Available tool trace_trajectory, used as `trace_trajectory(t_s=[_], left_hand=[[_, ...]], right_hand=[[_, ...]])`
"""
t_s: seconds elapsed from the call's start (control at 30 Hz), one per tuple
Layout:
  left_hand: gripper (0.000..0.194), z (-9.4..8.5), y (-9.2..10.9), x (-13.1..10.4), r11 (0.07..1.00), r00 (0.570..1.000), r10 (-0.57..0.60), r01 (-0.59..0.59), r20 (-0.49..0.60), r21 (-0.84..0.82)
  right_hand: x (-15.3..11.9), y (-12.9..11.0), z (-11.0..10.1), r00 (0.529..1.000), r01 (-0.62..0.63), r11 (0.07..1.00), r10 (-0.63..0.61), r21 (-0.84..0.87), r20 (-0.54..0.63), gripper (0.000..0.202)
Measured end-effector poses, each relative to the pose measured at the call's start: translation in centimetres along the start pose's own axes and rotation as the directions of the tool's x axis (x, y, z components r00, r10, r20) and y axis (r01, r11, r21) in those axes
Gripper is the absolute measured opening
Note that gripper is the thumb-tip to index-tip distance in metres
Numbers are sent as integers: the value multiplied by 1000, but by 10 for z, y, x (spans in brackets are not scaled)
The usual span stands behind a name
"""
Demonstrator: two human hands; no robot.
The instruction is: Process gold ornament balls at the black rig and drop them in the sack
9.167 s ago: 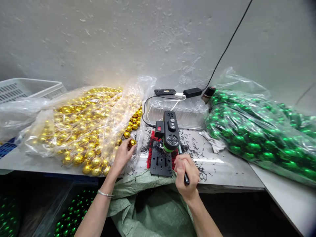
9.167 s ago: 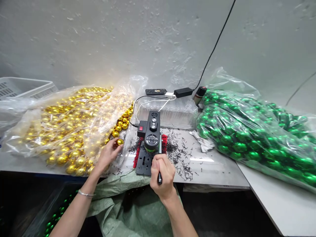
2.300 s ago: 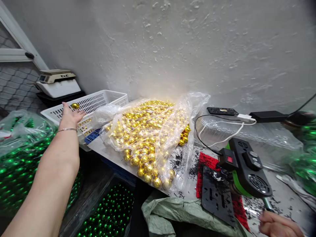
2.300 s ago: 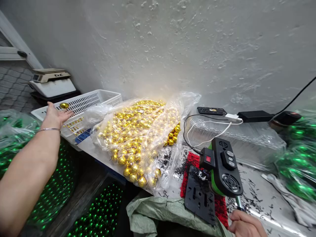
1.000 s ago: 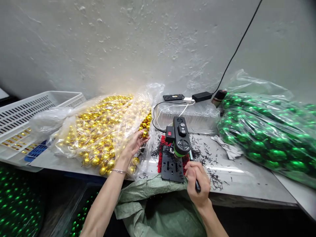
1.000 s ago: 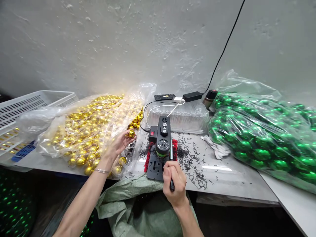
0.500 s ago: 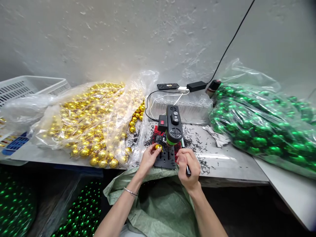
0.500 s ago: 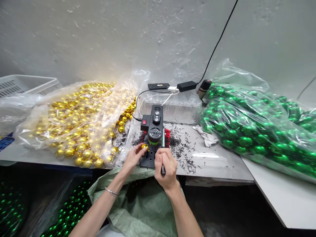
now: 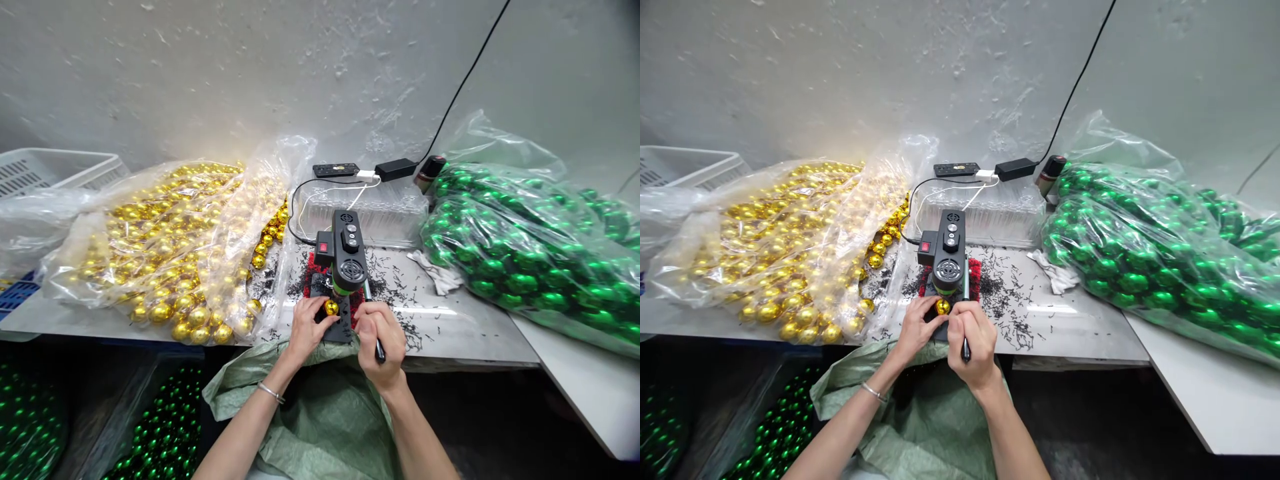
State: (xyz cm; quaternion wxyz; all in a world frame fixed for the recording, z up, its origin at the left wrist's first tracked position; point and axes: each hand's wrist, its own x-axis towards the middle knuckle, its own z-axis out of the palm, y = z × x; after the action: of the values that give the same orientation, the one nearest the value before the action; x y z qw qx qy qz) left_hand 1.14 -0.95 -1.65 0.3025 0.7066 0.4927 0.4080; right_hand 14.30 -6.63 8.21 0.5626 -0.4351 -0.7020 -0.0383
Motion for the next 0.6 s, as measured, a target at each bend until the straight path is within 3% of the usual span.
trace_trajectory(t_s=[0.27,0.6], left_hand=[[35,6,-8,-1,999,999,33,-33,0,27],[33,8,-9,-2,999,999,42,-42,-13,17]], right_hand=[[-19,9,7,1000,-15,1000,16,19,-2,22],[-42,28,24,994,69,995,-74,-66,-75,22]])
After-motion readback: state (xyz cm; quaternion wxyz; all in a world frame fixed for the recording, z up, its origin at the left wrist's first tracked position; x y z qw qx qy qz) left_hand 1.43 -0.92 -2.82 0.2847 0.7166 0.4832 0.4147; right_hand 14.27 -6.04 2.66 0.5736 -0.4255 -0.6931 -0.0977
